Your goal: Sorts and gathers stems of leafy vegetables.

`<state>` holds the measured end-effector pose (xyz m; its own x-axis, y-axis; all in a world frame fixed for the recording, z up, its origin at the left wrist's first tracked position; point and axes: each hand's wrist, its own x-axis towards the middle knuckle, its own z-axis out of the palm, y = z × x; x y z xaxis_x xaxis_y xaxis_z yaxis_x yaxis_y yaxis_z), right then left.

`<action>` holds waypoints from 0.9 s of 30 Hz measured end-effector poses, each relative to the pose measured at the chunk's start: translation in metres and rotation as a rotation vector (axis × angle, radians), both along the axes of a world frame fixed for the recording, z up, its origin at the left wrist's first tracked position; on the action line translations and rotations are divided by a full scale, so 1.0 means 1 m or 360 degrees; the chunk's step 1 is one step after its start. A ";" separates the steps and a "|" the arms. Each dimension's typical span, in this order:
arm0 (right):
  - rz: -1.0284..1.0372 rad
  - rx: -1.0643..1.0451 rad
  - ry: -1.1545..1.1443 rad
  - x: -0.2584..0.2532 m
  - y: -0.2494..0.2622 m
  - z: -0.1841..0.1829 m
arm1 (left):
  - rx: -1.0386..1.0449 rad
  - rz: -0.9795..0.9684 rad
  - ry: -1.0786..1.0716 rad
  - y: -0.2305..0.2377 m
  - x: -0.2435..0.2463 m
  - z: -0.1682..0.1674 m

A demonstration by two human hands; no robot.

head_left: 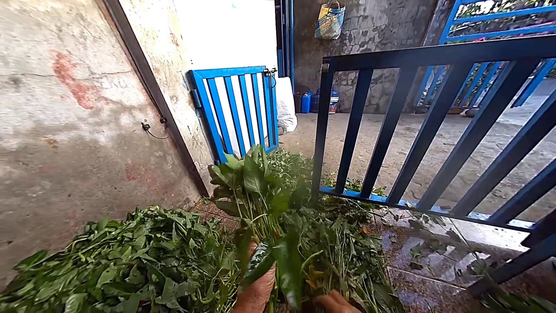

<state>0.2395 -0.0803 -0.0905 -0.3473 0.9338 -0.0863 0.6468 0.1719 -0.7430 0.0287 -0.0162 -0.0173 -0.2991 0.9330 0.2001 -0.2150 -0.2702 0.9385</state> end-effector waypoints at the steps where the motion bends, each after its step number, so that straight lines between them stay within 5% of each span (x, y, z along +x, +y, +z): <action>1: -0.0099 0.0312 0.0051 -0.008 -0.002 0.009 | -0.0002 0.0055 -0.0002 -0.001 0.005 0.006; 5: -0.0136 0.1313 0.0414 -0.038 0.005 0.048 | 0.0134 0.0069 0.0051 0.004 0.011 0.008; 10: 0.0282 0.1684 0.0537 -0.060 0.005 0.092 | 0.0030 0.0070 0.0055 -0.005 0.014 0.019; 13: 0.0112 0.1984 0.0377 -0.069 0.012 0.112 | 0.0047 0.0068 0.0138 -0.009 0.012 0.018; 17: -0.0361 0.2117 -0.0076 -0.060 0.041 0.146 | 0.0069 0.0107 0.0168 0.003 0.013 0.007; 21: -0.0624 0.2320 0.0011 -0.037 0.055 0.164 | 0.0050 0.0094 0.0104 0.006 0.014 0.007; 24: -0.0571 0.2467 0.0034 -0.026 0.051 0.169 | 0.0050 0.0095 0.0077 0.006 0.016 0.008; 27: -0.0422 0.2293 -0.0450 -0.028 0.052 0.176 | 0.0074 0.0069 0.0075 0.006 0.017 0.007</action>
<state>0.2116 -0.0284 0.0858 -0.2876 0.3049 0.9079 0.8660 0.4876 0.1106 0.0455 -0.0099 -0.0104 -0.3284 0.9087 0.2578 -0.1577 -0.3219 0.9336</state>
